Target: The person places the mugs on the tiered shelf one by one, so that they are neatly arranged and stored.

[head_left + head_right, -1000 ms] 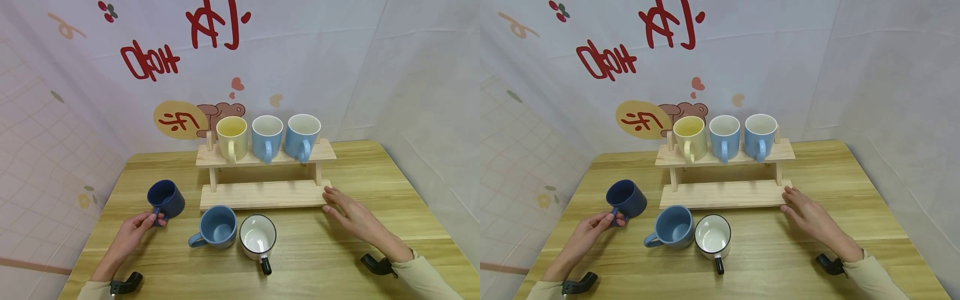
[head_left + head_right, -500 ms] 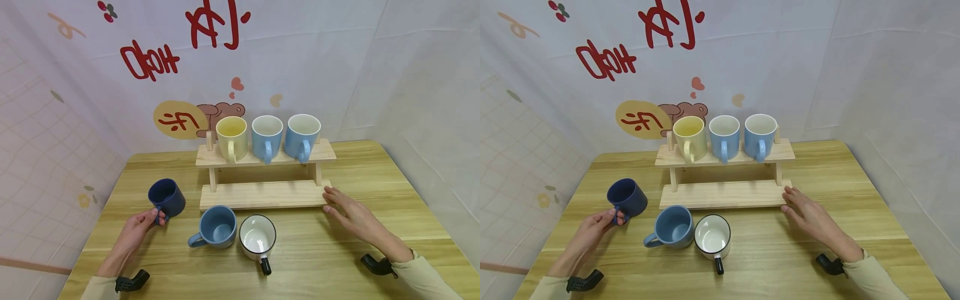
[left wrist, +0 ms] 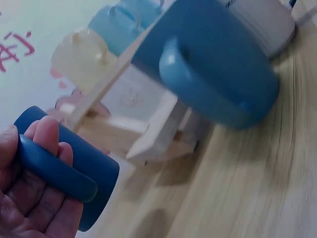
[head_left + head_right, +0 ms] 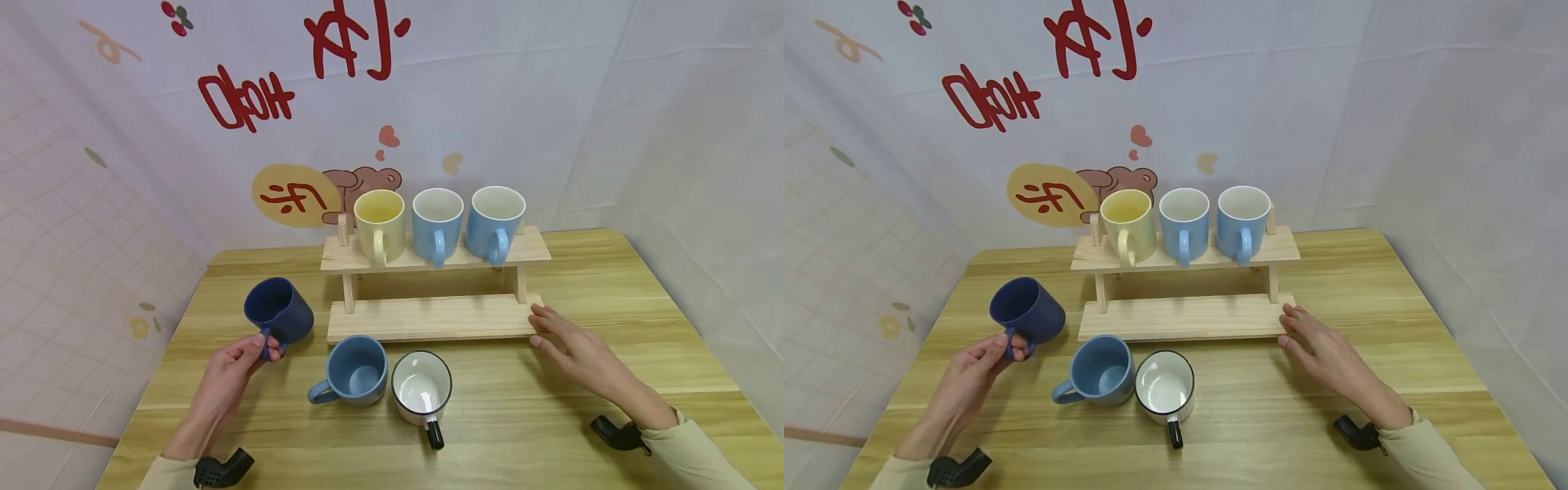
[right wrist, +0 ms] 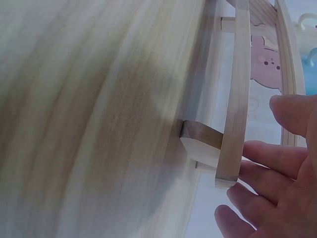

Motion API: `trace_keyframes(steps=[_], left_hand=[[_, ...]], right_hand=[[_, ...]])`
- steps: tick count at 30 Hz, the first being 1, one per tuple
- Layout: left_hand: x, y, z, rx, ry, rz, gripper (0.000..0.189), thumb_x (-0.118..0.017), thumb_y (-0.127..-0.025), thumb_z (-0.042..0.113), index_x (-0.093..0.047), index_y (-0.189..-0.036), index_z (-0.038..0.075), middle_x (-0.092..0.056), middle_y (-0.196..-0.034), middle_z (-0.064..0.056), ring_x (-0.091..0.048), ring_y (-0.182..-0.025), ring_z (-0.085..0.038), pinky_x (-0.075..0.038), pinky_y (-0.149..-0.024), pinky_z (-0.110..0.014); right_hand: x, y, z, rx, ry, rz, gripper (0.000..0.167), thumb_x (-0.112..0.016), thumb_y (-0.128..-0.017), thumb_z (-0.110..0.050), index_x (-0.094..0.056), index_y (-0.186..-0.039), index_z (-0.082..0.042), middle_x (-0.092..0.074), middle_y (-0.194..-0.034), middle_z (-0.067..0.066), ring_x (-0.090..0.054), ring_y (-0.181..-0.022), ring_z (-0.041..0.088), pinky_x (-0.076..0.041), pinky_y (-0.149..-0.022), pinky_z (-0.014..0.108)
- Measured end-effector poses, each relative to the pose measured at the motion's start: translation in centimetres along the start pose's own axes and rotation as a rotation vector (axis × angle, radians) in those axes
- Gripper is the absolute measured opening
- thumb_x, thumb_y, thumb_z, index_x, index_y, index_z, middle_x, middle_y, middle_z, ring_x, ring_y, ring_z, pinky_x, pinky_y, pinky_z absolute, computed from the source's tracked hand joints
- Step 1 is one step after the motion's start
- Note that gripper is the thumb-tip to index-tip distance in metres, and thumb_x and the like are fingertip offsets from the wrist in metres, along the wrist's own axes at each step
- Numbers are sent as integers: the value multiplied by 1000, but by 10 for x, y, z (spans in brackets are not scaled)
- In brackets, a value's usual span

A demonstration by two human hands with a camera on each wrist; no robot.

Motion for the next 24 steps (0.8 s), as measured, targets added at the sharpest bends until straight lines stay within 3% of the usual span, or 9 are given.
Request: trace_keyframes(steps=[5, 12, 24], left_hand=[[-18, 3, 14, -61, -10, -53, 34, -50, -110, 12, -66, -100, -16, -73, -87, -1, -71, -96, -13, -55, -94, -23], [-40, 5, 32, -144, -121, -141, 34, -46, -111, 8, -67, -95, -12, -72, -87, -2, -68, -96, -13, -54, -92, -22], [-67, -10, 35, -99, -320, -317, 37, -43, -114, 18, -67, -98, -5, -69, -87, -8, -64, -101, -21, -47, -96, -23]], right_hand=[[-1, 0, 1, 0, 2, 2, 46, -64, -105, -26, -61, -139, 4, -49, -154, 21, -43, -140, 50, -42, -101, 68], [-1, 0, 1, 4, 4, 3, 46, -64, -105, -26, -61, -139, 4, -49, -154, 22, -43, -140, 50, -42, -100, 69], [-1, 0, 1, 4, -1, 0, 46, -64, -105, -26, -61, -139, 4, -48, -155, 22, -42, -141, 50, -41, -101, 68]])
Point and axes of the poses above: each hand's wrist, its own y-axis away from the middle knuckle, its own x-axis out of the back of the hand, z = x × y, the point moved 9 cm from there along -y, towards the middle knuckle
